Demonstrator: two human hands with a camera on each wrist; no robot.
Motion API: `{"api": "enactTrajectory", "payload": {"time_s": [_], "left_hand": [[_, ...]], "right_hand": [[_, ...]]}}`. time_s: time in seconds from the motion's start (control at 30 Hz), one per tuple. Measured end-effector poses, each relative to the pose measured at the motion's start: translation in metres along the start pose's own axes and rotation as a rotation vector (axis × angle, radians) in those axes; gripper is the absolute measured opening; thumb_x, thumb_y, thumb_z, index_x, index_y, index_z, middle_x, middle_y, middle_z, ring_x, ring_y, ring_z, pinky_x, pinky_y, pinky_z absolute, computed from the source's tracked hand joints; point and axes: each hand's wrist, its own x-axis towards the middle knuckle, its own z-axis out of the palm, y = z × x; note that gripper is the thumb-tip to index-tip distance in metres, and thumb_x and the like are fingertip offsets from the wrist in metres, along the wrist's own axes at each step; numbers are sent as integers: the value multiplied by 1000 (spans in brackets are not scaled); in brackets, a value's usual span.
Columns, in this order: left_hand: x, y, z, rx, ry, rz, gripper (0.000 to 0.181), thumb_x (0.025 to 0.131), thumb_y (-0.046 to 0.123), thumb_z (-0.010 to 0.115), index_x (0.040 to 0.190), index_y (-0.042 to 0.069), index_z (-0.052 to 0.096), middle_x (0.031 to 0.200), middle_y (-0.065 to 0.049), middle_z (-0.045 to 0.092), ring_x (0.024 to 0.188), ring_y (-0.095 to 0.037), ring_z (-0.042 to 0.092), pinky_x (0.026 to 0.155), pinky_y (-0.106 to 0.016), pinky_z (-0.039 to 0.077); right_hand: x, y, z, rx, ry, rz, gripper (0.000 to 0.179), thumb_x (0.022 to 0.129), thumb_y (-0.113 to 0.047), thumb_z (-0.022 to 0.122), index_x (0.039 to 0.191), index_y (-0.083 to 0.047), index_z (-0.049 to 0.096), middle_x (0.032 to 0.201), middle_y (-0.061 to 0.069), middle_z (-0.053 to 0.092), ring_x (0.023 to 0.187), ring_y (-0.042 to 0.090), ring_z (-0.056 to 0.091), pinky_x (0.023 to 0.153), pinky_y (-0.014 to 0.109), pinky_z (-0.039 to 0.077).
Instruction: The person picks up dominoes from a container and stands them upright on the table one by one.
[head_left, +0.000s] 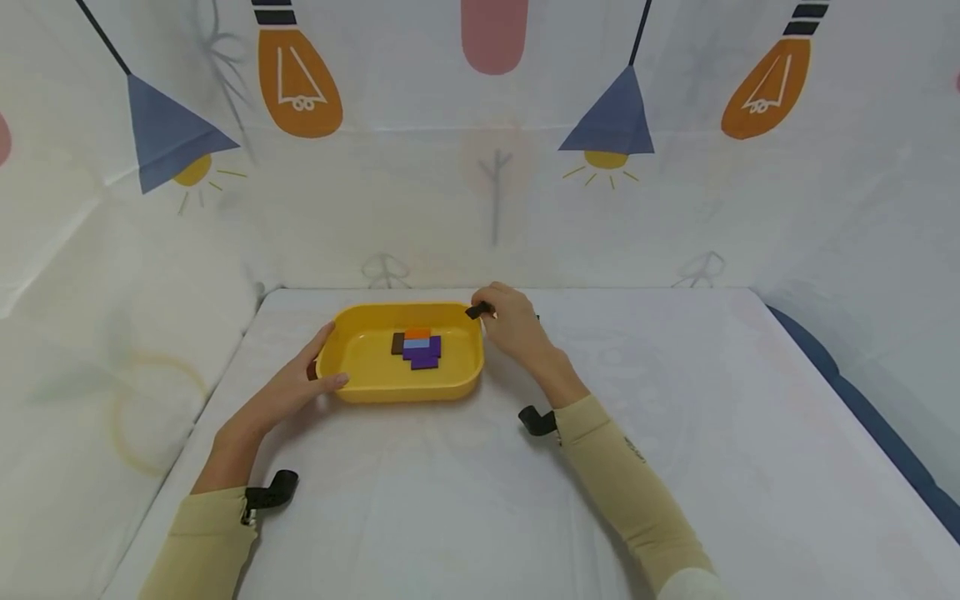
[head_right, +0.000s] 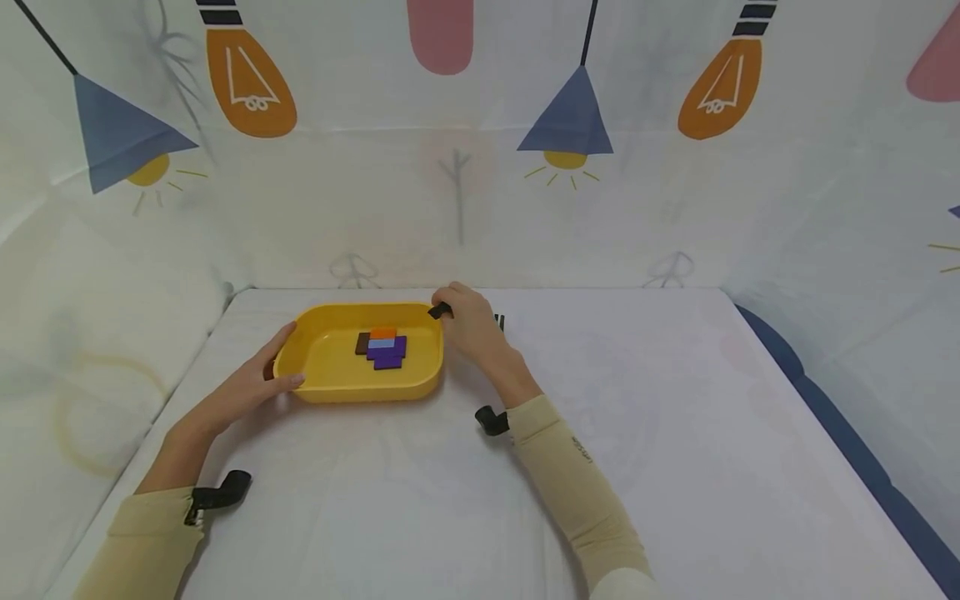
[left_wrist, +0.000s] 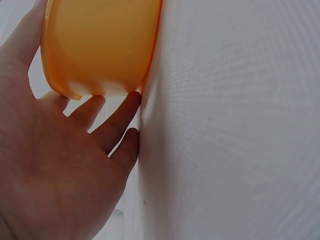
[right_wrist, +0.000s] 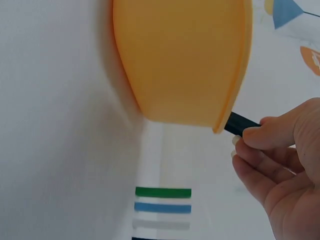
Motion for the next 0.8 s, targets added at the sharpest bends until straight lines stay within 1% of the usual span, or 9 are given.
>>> {"api": "enactTrajectory", "payload": {"time_s": [0.07,0.17,0.33,0.43,0.63,0.8], "left_hand": [[0,0,-1,-3,0,2,98,94,45,64,158,37,-9,169,-9,1,153,-40,12,116,-70,17],[-2,1,-2,-7,-1,3,98,94,44,64,158,37,-9,169,-9,0,153,-40,12,116,-70,16],[-5,6,-3,-20,-8,-6,99,93,42,65,158,38,-9,169,-11,1,152,-42,12,116,-71,17],[-4,5,-2,-20,-10,-8,99,93,42,65,158,38,-10,169,-12,1,152,-42,13,115,-71,18],[-3,6,-2,9,2,-13,100,93,45,65,159,35,-9,169,-10,2,153,-41,12,116,-71,17],[-3,5,-2,12,5,-10,99,93,45,65,159,36,-9,169,-9,2,153,-40,14,116,-70,18]], "right_hand": [[-1,2,-4,-4,12,-7,17,90,5,65,103,-5,72,99,7,69,84,20,59,76,32,53],[-3,8,-8,5,8,-2,18,89,4,66,104,-5,72,99,8,69,85,21,60,77,33,54],[-6,16,-15,15,-32,57,20,91,-3,68,110,-6,71,99,8,69,86,21,61,79,33,55],[-7,17,-20,17,-44,96,21,91,-7,69,112,-6,71,100,9,69,87,21,61,79,34,55],[-8,21,-28,37,-28,150,24,91,-10,70,114,-4,72,99,10,70,85,22,61,79,35,56],[-9,27,-34,29,-3,151,26,91,-9,70,117,-2,72,97,11,69,84,23,60,77,36,55]]}}
